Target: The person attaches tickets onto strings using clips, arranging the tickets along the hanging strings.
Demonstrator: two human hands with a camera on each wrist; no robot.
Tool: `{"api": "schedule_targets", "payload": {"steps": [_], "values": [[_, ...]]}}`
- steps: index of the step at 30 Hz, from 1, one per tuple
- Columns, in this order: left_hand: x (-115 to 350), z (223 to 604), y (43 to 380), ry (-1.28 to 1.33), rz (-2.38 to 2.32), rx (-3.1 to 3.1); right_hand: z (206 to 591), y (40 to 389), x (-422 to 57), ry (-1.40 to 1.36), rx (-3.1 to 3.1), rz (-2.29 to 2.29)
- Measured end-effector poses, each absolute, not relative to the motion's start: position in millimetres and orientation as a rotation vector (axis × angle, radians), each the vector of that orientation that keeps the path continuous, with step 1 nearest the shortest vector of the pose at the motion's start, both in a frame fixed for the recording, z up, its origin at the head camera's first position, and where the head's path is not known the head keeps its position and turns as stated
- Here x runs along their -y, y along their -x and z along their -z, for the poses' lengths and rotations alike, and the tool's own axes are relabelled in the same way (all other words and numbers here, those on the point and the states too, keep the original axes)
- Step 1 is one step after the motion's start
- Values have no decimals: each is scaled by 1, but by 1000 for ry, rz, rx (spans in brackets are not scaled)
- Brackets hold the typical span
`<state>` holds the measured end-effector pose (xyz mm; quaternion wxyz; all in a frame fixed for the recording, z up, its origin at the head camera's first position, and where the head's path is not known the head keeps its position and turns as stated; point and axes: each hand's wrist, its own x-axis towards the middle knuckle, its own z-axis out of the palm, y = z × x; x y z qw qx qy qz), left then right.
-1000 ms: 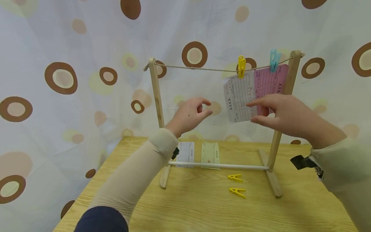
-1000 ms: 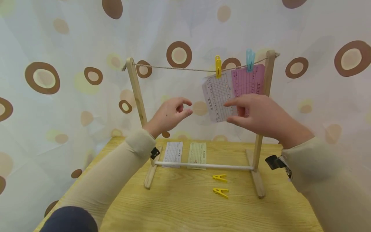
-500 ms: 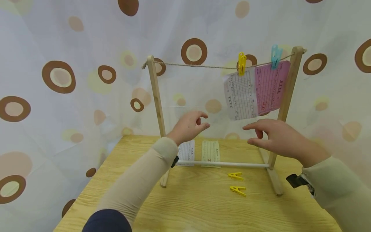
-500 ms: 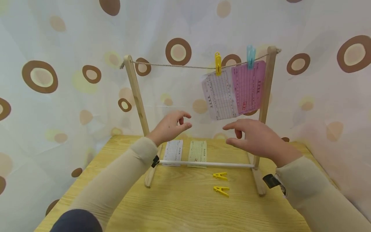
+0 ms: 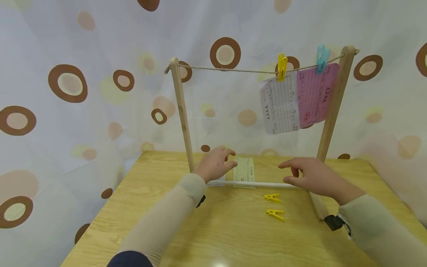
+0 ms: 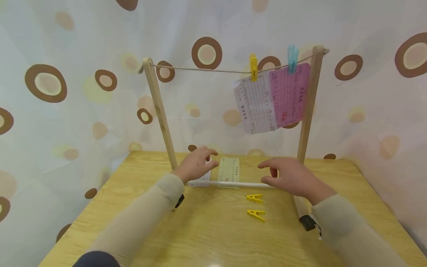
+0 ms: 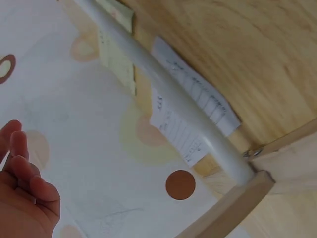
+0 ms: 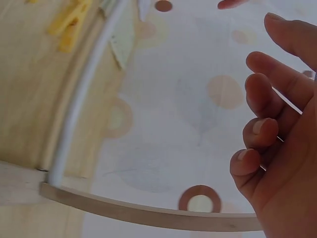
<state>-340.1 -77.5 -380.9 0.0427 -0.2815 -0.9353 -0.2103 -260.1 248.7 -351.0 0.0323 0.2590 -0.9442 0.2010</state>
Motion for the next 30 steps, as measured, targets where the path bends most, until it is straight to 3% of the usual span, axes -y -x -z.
{"api": "schedule_targets", "payload": {"steps": [15, 30], "values": [[59, 432, 348, 932, 108, 3026, 419, 260, -259, -796, 3080, -804], [47, 442, 349, 949, 123, 3131, 447, 264, -255, -697, 3170, -811]]}}
